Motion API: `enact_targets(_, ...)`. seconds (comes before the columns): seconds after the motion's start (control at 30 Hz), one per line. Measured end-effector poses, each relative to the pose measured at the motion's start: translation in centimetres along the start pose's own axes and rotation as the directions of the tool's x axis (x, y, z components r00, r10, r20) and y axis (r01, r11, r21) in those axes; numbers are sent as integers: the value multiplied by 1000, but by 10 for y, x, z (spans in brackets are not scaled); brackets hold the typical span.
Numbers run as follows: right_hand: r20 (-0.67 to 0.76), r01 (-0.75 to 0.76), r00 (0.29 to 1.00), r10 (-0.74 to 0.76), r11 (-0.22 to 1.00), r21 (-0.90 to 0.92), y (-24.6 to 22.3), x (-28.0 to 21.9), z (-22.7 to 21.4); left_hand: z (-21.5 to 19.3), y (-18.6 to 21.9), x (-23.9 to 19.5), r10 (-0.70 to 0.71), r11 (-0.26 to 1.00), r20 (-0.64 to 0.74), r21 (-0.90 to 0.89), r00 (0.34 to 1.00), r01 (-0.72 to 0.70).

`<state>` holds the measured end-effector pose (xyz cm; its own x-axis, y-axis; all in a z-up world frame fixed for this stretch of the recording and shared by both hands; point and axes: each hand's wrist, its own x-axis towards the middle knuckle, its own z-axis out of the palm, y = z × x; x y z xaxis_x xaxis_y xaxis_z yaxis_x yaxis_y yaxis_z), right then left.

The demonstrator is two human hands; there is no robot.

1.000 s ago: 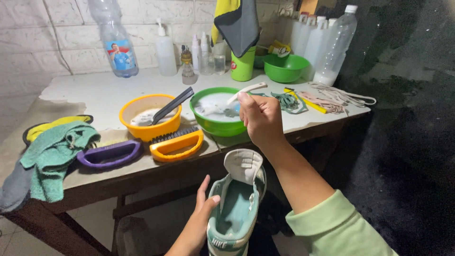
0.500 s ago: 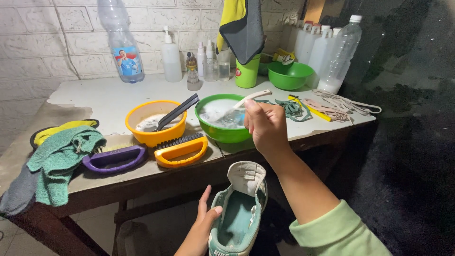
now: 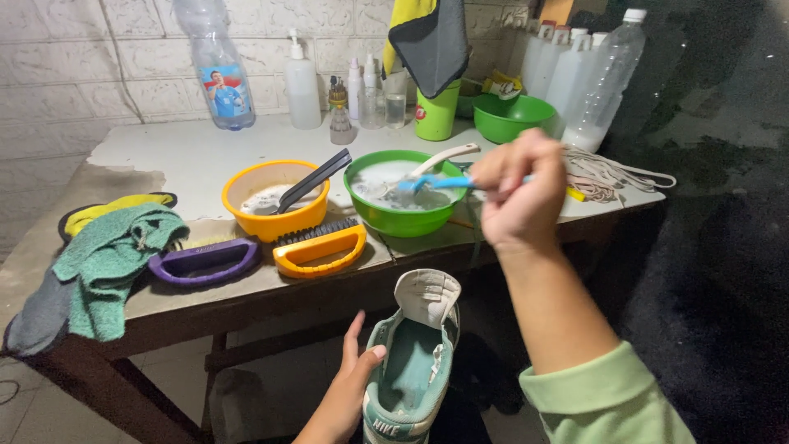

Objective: The person wipes a teal and white sneaker with a green cloth, then uses a blue toothbrush dipped in soapy water to scrub the interior lining and tongue of the shoe.

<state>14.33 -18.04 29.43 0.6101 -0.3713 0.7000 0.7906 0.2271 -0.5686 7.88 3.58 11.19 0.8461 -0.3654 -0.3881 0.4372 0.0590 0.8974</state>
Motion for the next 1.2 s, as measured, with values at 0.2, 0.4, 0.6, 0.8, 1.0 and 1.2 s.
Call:
enact_targets(0.2, -303, -15, 952, 31, 998, 54, -9, 7, -1, 6, 10, -9, -75, 995, -33, 60, 997, 77)
enact_targets(0.4, -357, -108, 920, 162, 980, 165, -8, 20, -27, -5, -12, 7, 52, 992, -36, 118, 998, -47)
enact_targets(0.6, -567, -65, 772, 289, 922, 382, -13, 40, -79, -22, -26, 13, 106, 966, -56, 243, 993, -89)
enact_targets(0.8, -477, -36, 847, 234, 921, 388, -19, 20, -189, -57, -89, 51, 309, 923, 111, 204, 945, -325)
enact_targets(1.0, 67, -178, 976, 207, 938, -296, -63, -138, -119, -56, -115, 22, 182, 937, 278, 242, 943, -252)
enact_targets(1.2, -40, -540, 823, 567, 802, 256, -42, -269, -49, -33, -147, 2, 169, 950, 504, 145, 847, -276)
